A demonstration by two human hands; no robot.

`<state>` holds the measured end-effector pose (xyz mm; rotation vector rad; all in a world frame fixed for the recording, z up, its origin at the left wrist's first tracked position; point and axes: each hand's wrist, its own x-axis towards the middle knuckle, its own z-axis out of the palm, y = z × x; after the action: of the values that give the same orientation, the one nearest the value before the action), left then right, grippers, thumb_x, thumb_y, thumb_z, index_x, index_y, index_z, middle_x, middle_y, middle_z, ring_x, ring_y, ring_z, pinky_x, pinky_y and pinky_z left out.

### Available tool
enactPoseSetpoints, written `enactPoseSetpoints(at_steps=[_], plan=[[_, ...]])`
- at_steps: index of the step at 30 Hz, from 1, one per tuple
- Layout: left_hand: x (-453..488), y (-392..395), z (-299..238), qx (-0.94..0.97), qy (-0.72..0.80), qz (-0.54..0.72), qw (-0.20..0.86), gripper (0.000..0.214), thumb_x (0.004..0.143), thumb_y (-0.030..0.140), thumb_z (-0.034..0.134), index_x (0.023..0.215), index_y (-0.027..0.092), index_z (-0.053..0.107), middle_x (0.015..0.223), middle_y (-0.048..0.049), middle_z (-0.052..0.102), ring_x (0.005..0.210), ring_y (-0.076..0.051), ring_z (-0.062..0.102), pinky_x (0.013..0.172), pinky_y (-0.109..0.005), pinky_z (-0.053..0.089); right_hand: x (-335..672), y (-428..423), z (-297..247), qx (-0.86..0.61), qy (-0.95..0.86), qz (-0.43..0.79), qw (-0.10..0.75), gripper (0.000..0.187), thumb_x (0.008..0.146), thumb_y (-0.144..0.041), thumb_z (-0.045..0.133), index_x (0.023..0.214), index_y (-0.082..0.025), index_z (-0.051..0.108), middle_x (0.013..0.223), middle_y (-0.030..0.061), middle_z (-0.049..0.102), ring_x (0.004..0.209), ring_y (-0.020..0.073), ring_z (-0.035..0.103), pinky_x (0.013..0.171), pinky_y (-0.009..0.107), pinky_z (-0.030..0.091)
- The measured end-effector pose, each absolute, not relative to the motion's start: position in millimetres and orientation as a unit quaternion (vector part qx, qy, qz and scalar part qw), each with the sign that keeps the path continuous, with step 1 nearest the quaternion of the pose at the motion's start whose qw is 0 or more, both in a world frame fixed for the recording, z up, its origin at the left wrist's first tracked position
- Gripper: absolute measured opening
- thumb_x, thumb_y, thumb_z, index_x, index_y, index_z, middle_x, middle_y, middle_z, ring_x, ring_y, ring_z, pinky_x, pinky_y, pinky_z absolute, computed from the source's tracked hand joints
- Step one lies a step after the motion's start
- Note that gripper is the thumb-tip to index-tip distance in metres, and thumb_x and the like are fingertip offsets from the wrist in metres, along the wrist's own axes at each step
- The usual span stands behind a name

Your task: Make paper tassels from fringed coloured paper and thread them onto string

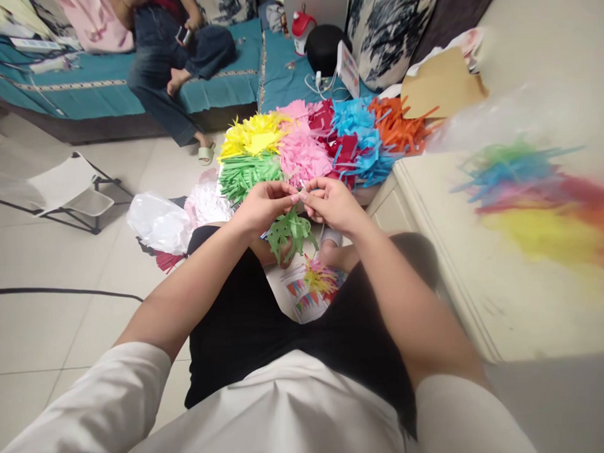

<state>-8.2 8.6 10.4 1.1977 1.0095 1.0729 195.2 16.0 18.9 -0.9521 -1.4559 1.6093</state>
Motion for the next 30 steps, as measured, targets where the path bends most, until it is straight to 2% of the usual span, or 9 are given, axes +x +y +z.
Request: enactPoseSetpoints(at_steps=[3,7,14,17,21,26,30], plan=[[-9,8,10,0.523,0.437,0.463,0.567,0.026,0.085,0.027,0.099,0.086,0.016,0.076,0.073,0.0010,0.069,0.061,-0.010,0.055,0.064,-0.027,0.045,197,17,18,-0.380,-0.587,0.624,0.348,0.053,0.078,-0.053,0.100,0.096,-0.023,0.060,0.060,-0.0047,0.064,0.044,0.0073,0.043,0.044,0.021,0.030],[-7,7,10,0.585,0.450,0.465,0.490,0.021,0.087,0.025,0.095,0.087,0.015,0.076,0.082,-0.0017,0.075,0.071,-0.011,0.063,0.071,-0.026,0.050,198,18,18,-0.406,-0.593,0.612,0.331,0.043,0.081,-0.040,0.095,0.094,-0.024,0.058,0.059,-0.0047,0.064,0.043,0.0080,0.043,0.043,0.020,0.030],[-4,5,9,0.655,0.462,0.462,0.380,0.011,0.090,0.011,0.084,0.094,0.015,0.074,0.089,-0.0036,0.077,0.078,-0.014,0.068,0.075,-0.027,0.052,191,14,25,-0.389,-0.478,0.705,0.350,0.035,0.079,-0.026,0.088,0.098,-0.022,0.059,0.056,-0.0080,0.056,0.046,0.0041,0.031,0.046,0.017,0.026],[-5,3,8,0.676,0.467,0.439,0.364,0.009,0.092,0.010,0.079,0.093,0.016,0.073,0.090,-0.0045,0.076,0.079,-0.016,0.068,0.076,-0.029,0.052,186,13,22,-0.418,-0.498,0.666,0.365,0.030,0.078,-0.023,0.084,0.093,-0.023,0.058,0.054,-0.0066,0.057,0.043,0.0053,0.035,0.043,0.017,0.026],[-6,1,6,0.731,0.464,0.416,0.278,0.012,0.092,0.007,0.073,0.095,0.018,0.071,0.094,-0.0053,0.074,0.085,-0.018,0.067,0.079,-0.031,0.050,177,12,10,-0.474,-0.538,0.578,0.390,0.026,0.079,-0.018,0.080,0.089,-0.024,0.057,0.053,-0.0050,0.060,0.040,0.0085,0.041,0.040,0.020,0.028],[-6,-1,2,0.780,0.465,0.378,0.180,0.017,0.091,0.005,0.070,0.094,0.021,0.065,0.100,-0.0077,0.072,0.094,-0.023,0.065,0.086,-0.036,0.048,170,12,-3,-0.505,-0.522,0.570,0.385,0.030,0.083,-0.019,0.084,0.084,-0.025,0.055,0.053,-0.0043,0.059,0.040,0.0093,0.041,0.038,0.022,0.027],[-5,2,1,0.765,0.473,0.393,0.190,0.019,0.090,0.004,0.073,0.092,0.021,0.065,0.098,-0.0068,0.072,0.091,-0.022,0.064,0.083,-0.036,0.046,176,16,-4,-0.491,-0.567,0.540,0.381,0.033,0.084,-0.023,0.090,0.086,-0.025,0.057,0.057,-0.0027,0.063,0.043,0.0101,0.045,0.040,0.022,0.031]])
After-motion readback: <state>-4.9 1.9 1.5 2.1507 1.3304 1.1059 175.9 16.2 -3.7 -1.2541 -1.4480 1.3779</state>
